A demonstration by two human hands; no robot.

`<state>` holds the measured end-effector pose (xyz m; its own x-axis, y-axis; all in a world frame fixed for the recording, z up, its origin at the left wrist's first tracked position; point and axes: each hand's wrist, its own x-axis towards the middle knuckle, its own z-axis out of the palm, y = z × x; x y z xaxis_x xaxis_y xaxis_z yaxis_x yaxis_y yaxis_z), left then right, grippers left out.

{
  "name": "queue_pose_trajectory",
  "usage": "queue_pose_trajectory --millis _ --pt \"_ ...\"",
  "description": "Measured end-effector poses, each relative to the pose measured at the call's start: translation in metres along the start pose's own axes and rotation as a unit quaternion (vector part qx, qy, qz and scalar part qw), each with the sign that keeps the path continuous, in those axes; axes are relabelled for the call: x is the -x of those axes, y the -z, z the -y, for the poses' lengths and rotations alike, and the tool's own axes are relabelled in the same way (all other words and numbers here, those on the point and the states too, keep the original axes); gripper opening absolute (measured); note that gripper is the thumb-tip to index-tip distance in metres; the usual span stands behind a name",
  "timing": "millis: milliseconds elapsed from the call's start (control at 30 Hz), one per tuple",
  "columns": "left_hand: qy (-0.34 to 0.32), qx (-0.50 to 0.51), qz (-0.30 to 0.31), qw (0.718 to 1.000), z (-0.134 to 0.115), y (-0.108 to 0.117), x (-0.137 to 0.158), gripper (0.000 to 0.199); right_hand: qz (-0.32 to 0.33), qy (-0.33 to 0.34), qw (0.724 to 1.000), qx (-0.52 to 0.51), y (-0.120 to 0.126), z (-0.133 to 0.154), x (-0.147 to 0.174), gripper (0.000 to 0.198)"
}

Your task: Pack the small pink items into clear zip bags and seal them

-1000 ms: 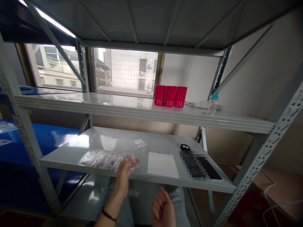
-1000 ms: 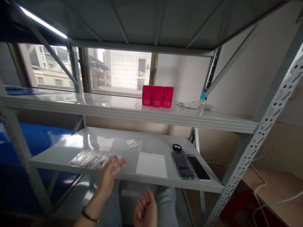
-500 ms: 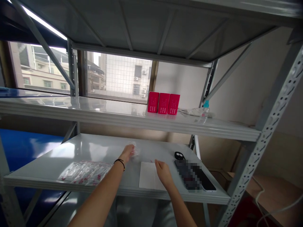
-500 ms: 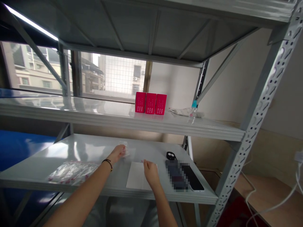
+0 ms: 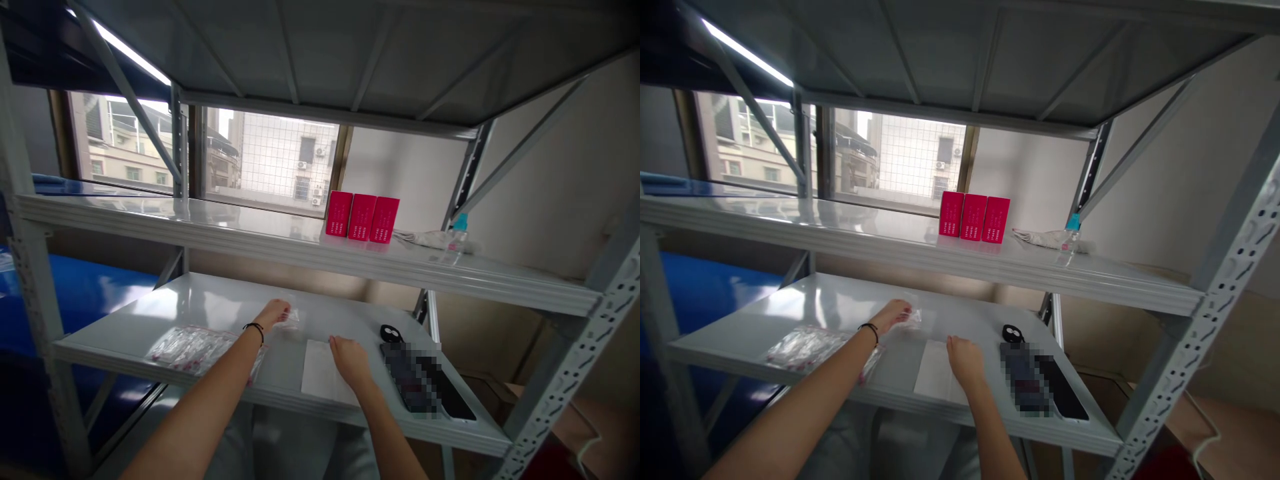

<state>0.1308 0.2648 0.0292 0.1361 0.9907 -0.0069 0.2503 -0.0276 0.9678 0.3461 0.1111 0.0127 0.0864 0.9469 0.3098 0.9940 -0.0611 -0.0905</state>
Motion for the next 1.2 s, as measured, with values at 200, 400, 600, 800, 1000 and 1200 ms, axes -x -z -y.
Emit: queue_pose_trajectory --millis 200,400,600,800,1000,1200 --pt "-0.051 -0.191 -0.107 0.974 -0.009 0.015 0.002 0.018 0.027 0.034 0.998 0.047 -0.008 0.007 0.001 0.048" --pt "-0.139 -0.296 -0.076 0.942 -0.011 0.072 0.053 0.018 0.027 0.045 0.998 0.031 -0.025 0.0 0.005 0.045" --pt "-0.245 -0.412 -0.005 0.877 0.021 0.09 0.14 0.02 -0.01 0.071 0.996 0.045 -0.038 -0.002 0.003 0.038" --pt "-0.268 -0.436 0.072 0.856 0.042 0.096 0.168 0.026 -0.024 0.067 0.996 0.048 -0.036 0.002 0.002 0.033" --pt "-0.252 -0.421 0.091 0.867 0.046 0.101 0.168 0.023 -0.024 0.073 0.996 0.044 -0.034 0.001 0.004 0.031" --pt "-0.254 -0.382 0.03 0.888 0.054 0.094 0.164 0.032 -0.022 0.071 0.996 0.052 -0.036 0.0 0.003 0.035"
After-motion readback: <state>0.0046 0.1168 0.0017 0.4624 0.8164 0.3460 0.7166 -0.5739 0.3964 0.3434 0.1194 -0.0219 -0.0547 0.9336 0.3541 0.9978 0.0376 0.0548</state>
